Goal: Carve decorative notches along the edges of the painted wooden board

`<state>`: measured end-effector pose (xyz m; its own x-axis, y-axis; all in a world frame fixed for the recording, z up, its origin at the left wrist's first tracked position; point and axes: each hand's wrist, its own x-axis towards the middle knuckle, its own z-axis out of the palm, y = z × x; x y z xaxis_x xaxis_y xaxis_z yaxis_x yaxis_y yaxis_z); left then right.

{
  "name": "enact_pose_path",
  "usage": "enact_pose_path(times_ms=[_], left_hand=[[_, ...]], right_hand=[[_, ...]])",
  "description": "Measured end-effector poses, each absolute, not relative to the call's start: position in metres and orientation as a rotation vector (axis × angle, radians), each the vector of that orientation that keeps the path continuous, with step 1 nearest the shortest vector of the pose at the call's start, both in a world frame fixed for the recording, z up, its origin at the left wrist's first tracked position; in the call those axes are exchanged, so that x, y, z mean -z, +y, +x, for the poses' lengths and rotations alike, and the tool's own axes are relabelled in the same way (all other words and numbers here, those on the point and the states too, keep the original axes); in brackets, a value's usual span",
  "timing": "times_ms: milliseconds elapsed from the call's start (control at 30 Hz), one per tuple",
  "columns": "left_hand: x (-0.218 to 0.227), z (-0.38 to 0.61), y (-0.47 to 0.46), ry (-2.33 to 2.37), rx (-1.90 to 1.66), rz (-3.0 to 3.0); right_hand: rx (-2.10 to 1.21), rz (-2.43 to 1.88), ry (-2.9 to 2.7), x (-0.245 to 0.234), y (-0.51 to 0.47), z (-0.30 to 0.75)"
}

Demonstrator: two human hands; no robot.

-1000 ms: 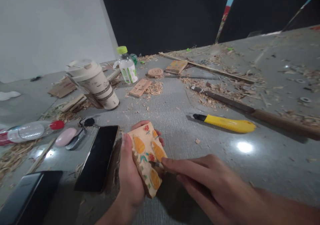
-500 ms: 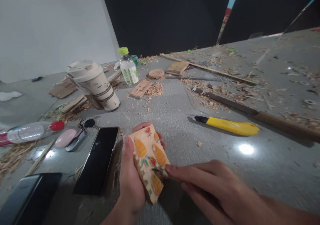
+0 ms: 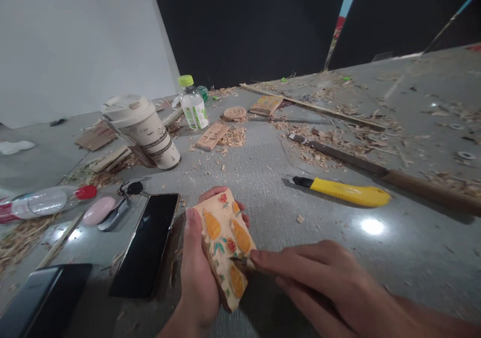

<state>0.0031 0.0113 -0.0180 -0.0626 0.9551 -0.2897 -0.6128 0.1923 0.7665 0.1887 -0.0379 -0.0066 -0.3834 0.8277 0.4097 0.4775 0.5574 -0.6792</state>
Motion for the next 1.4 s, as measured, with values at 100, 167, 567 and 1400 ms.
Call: enact_pose_path(times_ms=[100, 167, 567, 1400], left_hand=[[0.014, 0.003, 0.012, 0.937, -1.338, 0.477], [0.014, 0.002, 0.012, 0.936, -1.32, 0.457], [0.015, 0.001, 0.012, 0.895, -1.316, 0.449], [0.005, 0.006, 0.017, 0.93, -1.359, 0.597]], right_hand=[[-0.574, -1.055, -2.027, 0.01, -0.036, 0.187], [-0.582, -1.067, -2.022, 0.011, -0.036, 0.186], [-0.627, -1.082, -1.977, 0.006, -0.035, 0.183], [-0.621, -0.941, -1.989, 0.013, -0.017, 0.192]])
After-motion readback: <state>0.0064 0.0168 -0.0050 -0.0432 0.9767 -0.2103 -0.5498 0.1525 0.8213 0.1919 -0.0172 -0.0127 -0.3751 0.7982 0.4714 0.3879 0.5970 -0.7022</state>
